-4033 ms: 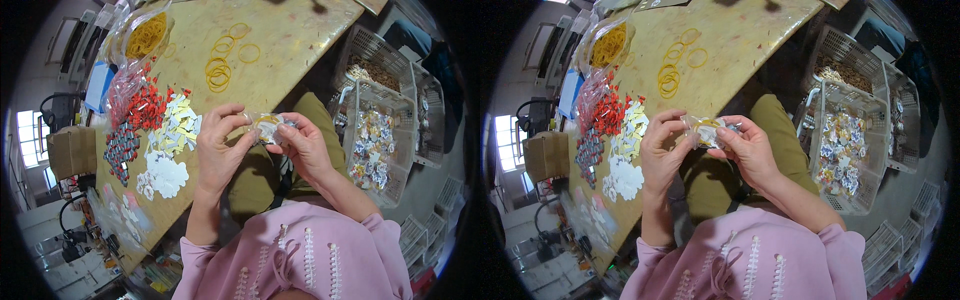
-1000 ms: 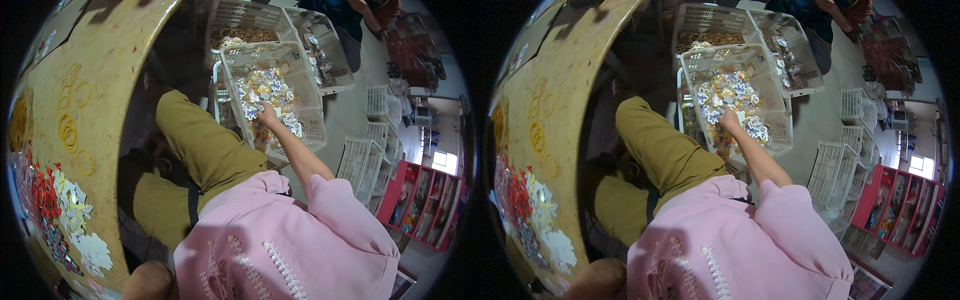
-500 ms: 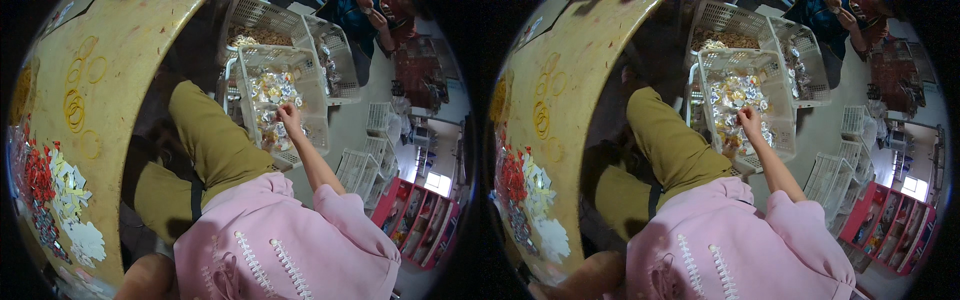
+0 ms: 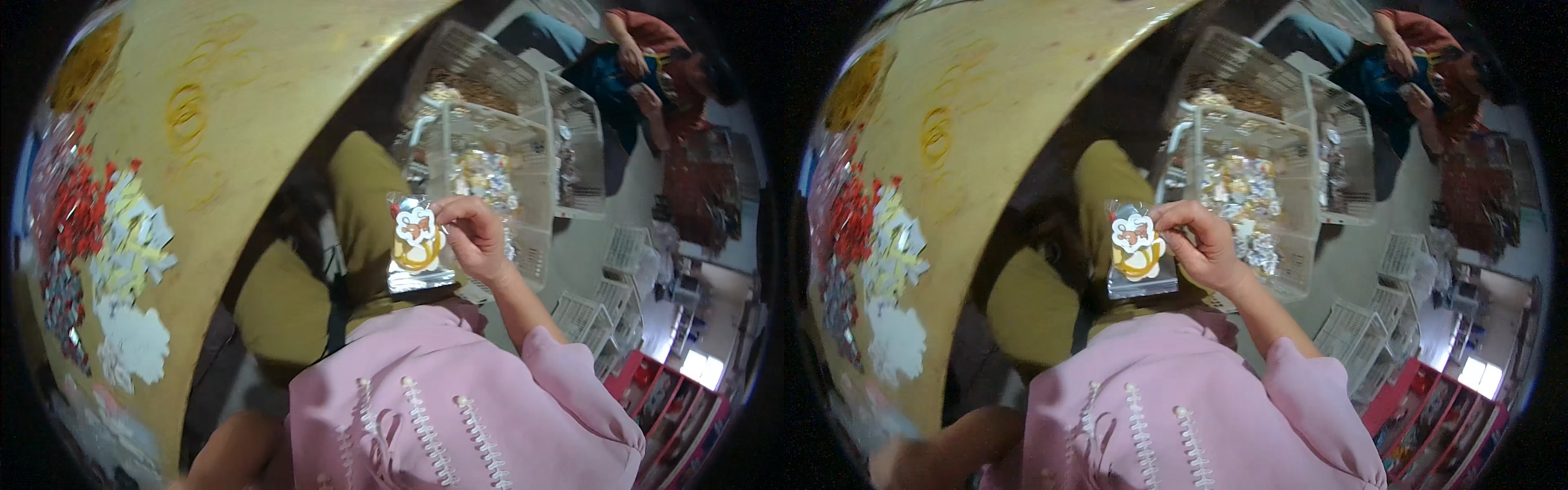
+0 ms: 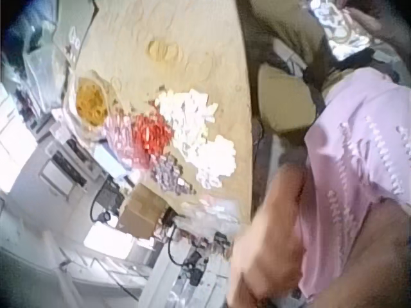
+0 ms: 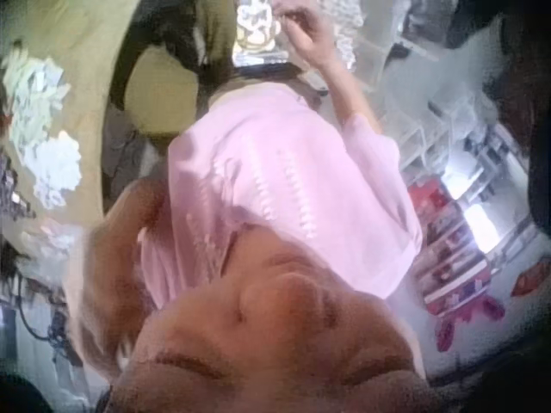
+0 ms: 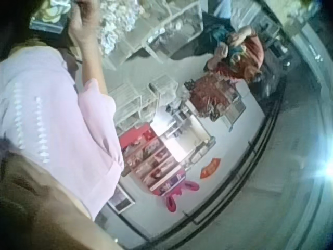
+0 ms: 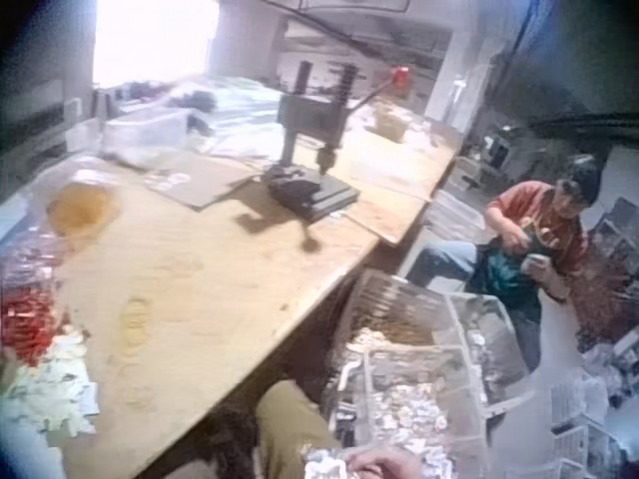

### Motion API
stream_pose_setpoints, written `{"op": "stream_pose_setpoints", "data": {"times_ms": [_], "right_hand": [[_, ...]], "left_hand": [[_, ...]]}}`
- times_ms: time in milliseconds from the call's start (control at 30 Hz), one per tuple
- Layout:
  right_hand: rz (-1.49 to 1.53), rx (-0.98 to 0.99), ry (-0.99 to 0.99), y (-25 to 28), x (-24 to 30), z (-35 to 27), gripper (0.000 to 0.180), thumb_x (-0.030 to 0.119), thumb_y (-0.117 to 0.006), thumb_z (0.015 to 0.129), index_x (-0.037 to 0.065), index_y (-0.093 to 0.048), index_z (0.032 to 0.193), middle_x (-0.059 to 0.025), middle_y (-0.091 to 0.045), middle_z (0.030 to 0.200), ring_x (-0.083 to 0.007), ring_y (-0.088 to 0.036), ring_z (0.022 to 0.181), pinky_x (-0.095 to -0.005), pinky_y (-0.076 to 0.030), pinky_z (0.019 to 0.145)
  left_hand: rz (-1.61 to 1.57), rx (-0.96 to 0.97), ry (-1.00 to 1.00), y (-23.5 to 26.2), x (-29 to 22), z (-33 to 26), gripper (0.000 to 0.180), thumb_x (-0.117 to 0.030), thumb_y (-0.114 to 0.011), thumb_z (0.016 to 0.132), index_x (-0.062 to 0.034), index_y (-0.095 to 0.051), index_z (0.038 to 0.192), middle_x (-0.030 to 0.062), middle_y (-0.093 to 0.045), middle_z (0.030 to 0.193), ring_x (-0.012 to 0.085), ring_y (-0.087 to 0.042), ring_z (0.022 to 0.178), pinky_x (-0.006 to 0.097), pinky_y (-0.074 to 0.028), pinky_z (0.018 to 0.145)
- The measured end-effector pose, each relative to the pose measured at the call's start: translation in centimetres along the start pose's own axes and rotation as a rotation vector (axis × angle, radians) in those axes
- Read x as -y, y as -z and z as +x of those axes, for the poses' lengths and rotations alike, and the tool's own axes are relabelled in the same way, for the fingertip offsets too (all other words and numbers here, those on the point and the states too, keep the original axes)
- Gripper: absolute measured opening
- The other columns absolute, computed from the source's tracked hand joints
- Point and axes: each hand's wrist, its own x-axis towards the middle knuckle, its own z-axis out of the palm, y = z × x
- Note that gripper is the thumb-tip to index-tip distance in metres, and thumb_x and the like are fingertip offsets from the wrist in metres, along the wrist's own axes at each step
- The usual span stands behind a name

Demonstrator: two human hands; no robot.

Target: The person assembles small craft kits by placing white cutouts, yellow rubber bands, and red fasteners into clear plastic bags. They handle each component by hand, seal the bags, and place them into a white basket. The process is repeated continuously throughout the clip.

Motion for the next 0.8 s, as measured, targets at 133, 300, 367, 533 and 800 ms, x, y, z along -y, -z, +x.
{"op": "stream_pose_setpoints", "data": {"times_ms": [133, 300, 367, 533, 800], "right_hand": [[0.175, 0.151, -0.071, -3.5, 0.7, 1.3, 0.011, -0.003, -0.056, 0.093, 0.000, -0.060, 0.102, -0.0119, -0.063, 0.109, -0.0191, -0.061, 0.105, -0.0324, -0.047, 0.095], [0.231, 0.460, -0.184, -6.5, 1.0, 2.5, 0.014, 0.012, -0.062, 0.097, 0.001, -0.057, 0.106, -0.0107, -0.062, 0.108, -0.0157, -0.059, 0.101, -0.0309, -0.046, 0.093], [0.395, 0.362, -0.329, -8.0, 0.7, 1.9, 0.025, 0.019, -0.053, 0.103, -0.001, -0.054, 0.118, -0.0101, -0.064, 0.105, -0.0146, -0.062, 0.096, -0.0283, -0.051, 0.084], [0.664, 0.275, -0.702, -8.5, 1.5, 0.2, 0.025, 0.019, -0.054, 0.102, 0.000, -0.058, 0.117, -0.0091, -0.069, 0.102, -0.0135, -0.067, 0.076, -0.0245, -0.053, 0.057], [0.280, 0.474, -0.967, -9.1, 2.8, 1.5, 0.014, 0.013, -0.063, 0.096, 0.002, -0.063, 0.088, -0.0034, -0.065, 0.076, -0.0091, -0.061, 0.058, -0.0225, -0.044, 0.048]], "left_hand": [[0.252, -0.508, 0.751, -3.1, 10.0, -4.6, 0.044, -0.008, -0.060, 0.090, -0.0025, -0.049, 0.131, 0.0121, -0.057, 0.115, 0.0187, -0.056, 0.094, 0.029, -0.046, 0.077], [-0.196, -0.650, 0.825, -2.0, 17.8, -8.6, 0.057, -0.016, -0.066, 0.094, -0.0042, -0.038, 0.143, 0.0072, -0.060, 0.113, 0.0109, -0.058, 0.099, 0.026, -0.050, 0.083], [-0.068, -0.667, 0.816, -2.0, 18.5, -9.1, 0.043, -0.010, -0.066, 0.094, -0.0033, -0.048, 0.133, 0.0032, -0.062, 0.103, 0.0068, -0.059, 0.090, 0.023, -0.050, 0.078], [0.138, -0.918, 0.573, -1.6, 19.2, -8.8, 0.028, -0.005, -0.069, 0.091, -0.0040, -0.054, 0.115, 0.0015, -0.061, 0.100, 0.0048, -0.058, 0.086, 0.022, -0.050, 0.072], [0.328, -0.566, 0.728, -0.1, 19.9, -9.7, 0.032, -0.005, -0.065, 0.091, -0.0027, -0.053, 0.121, 0.0052, -0.059, 0.105, 0.0138, -0.059, 0.093, 0.029, -0.051, 0.079]]}}
